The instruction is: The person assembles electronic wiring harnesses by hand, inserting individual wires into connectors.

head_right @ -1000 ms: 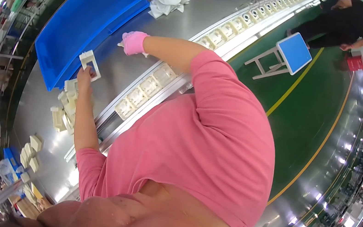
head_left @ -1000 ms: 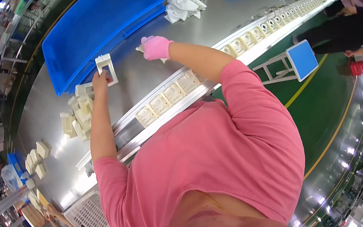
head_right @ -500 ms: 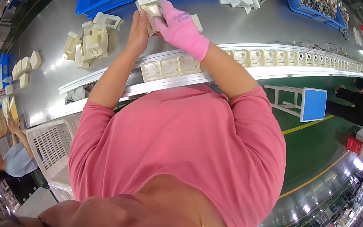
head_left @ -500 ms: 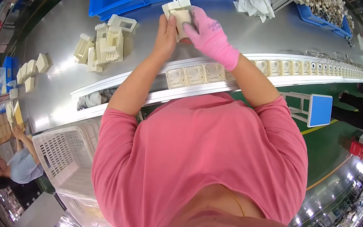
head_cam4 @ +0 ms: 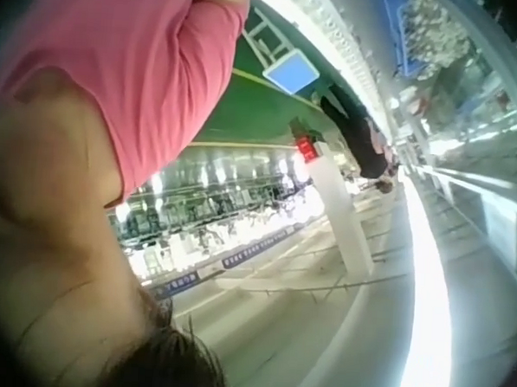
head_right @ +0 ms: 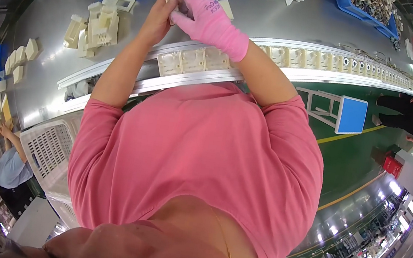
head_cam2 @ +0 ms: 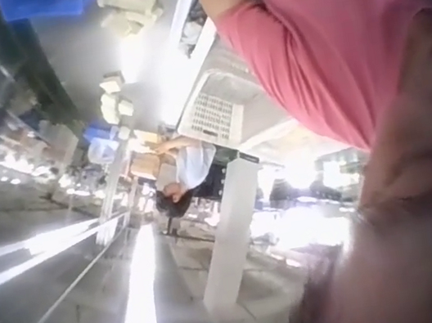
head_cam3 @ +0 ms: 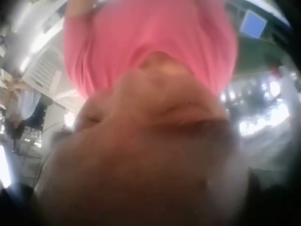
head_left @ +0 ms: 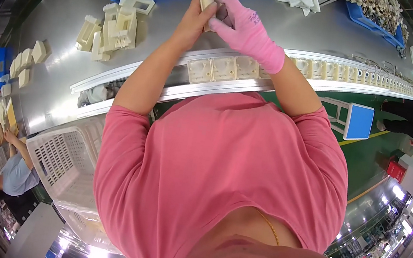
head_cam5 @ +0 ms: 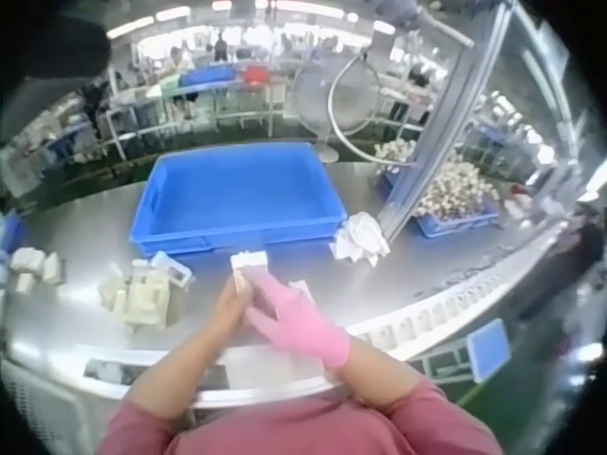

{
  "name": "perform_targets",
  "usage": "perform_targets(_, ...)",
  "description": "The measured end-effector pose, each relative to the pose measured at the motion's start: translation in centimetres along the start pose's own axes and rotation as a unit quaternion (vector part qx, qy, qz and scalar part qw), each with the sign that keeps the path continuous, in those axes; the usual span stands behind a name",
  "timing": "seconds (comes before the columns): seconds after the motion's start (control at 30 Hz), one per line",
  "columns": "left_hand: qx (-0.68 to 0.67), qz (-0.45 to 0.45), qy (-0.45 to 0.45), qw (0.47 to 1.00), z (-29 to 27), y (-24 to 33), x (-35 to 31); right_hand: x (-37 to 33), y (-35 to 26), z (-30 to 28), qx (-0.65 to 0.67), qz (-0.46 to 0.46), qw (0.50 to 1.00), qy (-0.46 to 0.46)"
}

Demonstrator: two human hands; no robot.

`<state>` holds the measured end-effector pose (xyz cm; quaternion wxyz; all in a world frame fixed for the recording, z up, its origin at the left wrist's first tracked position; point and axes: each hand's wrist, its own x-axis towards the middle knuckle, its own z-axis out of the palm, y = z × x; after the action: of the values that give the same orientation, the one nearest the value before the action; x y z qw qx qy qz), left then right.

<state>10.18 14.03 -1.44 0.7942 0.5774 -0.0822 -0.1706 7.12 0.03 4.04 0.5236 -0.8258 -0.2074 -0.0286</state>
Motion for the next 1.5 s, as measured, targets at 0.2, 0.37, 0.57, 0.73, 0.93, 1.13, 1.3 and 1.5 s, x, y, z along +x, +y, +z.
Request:
perform_targets(0.2,-0.039,-0.009,0.001,0.999,0.1,0.4,-0.1,0.3,-0.5,-1.3,0.055,0.023,0.998,-0.004)
perform_targets(0.37,0.068,-0.122,-0.161,0.977,-1.7,4.3,-0.9,2.5,-1.6,-3.0,-0.19,-0.347,0.914,0.088)
perform_targets(0.57,0.166,-0.259,-0.287,0.907,-5.5,7.2,-4.4,1.2,-3.4,0.7,0.039,-0.202,0.96,-0.192)
perform_targets(0.73,0.401,-0.107,-0.109,0.903,-8.9,8.5,-8.0,2.2,-5.5,4.9,-0.074,-0.033,0.949,-0.304)
perform_targets(0.93,0.333,-0.226,0.002,0.915,-7.5,7.5,-10.8,2.6,-2.8,7.2,-0.105,-0.061,0.955,-0.272)
perform_targets(1.13,0.331,-0.238,-0.071,0.911,-6.2,6.8,-10.8,5.4,4.8,2.5,-0.21,-0.026,0.955,-0.207)
perform_targets(1.3,0.515,0.037,0.02,0.856,-11.5,7.0,-5.3,4.7,12.6,-2.5,-0.399,0.21,0.867,-0.211)
perform_targets(1.5,0.856,0.097,0.045,0.506,-19.5,6.0,-2.0,3.8,13.8,-0.4,-0.408,0.271,0.833,-0.257)
